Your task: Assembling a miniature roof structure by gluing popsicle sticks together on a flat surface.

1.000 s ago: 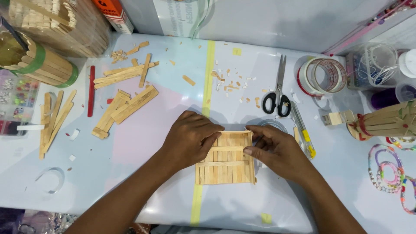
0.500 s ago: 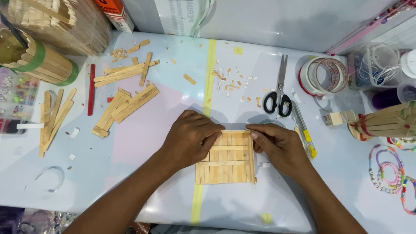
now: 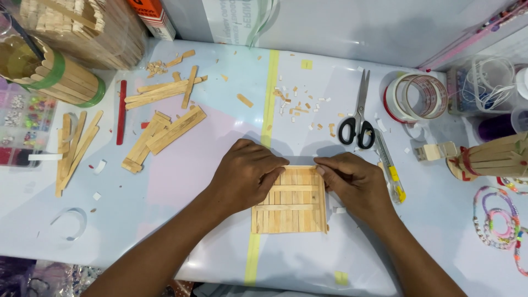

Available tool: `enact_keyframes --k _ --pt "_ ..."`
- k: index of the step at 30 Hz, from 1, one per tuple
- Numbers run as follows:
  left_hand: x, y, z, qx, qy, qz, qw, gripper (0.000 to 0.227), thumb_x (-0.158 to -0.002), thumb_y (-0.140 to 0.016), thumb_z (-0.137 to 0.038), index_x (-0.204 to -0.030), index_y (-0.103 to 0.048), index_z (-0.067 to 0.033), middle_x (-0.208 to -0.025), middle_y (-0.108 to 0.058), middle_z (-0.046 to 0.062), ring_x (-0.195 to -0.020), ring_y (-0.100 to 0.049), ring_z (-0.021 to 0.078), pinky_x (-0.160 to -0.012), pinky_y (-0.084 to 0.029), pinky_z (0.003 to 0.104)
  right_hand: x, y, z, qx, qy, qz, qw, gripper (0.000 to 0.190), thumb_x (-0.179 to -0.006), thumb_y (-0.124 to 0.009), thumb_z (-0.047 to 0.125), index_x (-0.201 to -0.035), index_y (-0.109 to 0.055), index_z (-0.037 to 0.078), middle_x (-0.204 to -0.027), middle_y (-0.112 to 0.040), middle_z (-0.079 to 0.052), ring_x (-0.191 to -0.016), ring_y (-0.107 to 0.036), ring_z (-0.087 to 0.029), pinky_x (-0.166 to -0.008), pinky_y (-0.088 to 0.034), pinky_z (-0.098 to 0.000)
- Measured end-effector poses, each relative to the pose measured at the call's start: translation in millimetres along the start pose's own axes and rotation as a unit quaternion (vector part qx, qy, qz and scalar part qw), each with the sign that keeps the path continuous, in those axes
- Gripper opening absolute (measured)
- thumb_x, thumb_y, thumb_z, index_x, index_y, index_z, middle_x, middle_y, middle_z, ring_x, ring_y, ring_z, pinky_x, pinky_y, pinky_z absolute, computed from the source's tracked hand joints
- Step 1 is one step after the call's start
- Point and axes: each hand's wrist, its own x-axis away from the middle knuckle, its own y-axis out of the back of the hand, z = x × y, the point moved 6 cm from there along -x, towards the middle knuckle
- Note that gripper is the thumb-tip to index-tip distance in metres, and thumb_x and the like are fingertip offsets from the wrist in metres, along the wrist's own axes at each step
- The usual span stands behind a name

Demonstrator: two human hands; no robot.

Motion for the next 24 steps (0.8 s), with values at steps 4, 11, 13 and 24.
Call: enact_keyframes --k 4,11,13,24 --pt "0.8 -1.7 2.1 -0.004 -0.003 0.001 1.000 0.015 -0.093 -0.070 -0.009 -0.106 -0.077 -0.0078 -0.087 -0.079 0.011 -0.093 -0.076 0.0285 -0.091 -0.051 0.044 -5.3 1.1 6.9 0.041 0.051 -0.009 0.998 0.018 -0.090 -0.075 0.001 -0.107 -0.081 0.004 -0.074 -0.073 -0.012 -0.063 -0.069 -0.015 -0.052 -0.062 -0.0283" --pt "-4.8 36.1 -18.5 0.053 0.019 0.042 0.998 0.043 -0.085 -0.072 -0.001 -0.127 -0.067 -0.0021 -0.103 -0.077 0.020 -0.104 -0.072 0.0391 -0.096 -0.048 0.054 -2.7 -0.7 13.9 0.060 0.091 -0.018 0.994 0.018 -0.089 -0.074 -0.001 -0.105 -0.082 0.005 -0.075 -0.075 -0.011 -0.065 -0.069 -0.018 -0.053 -0.057 -0.0286" --pt "-5.3 52.5 -18.3 0.073 0.045 0.058 0.995 0.054 -0.083 -0.068 0.007 -0.135 -0.063 -0.0019 -0.110 -0.076 0.023 -0.108 -0.070 0.0422 -0.098 -0.047 0.056 -2.4 -0.5 13.1 0.051 0.085 -0.017 0.995 0.018 -0.089 -0.074 -0.002 -0.104 -0.082 0.004 -0.075 -0.075 -0.012 -0.067 -0.070 -0.019 -0.054 -0.055 -0.0295" --pt "11.3 43.1 23.8 0.093 0.188 0.084 0.974 0.019 -0.096 -0.066 -0.012 -0.110 -0.079 -0.0096 -0.089 -0.078 0.012 -0.079 -0.070 0.0269 -0.077 -0.054 0.037 -2.6 -0.4 14.4 0.082 0.063 -0.004 0.995 0.017 -0.089 -0.074 -0.002 -0.104 -0.081 0.002 -0.074 -0.077 -0.014 -0.069 -0.071 -0.023 -0.057 -0.054 -0.0329"
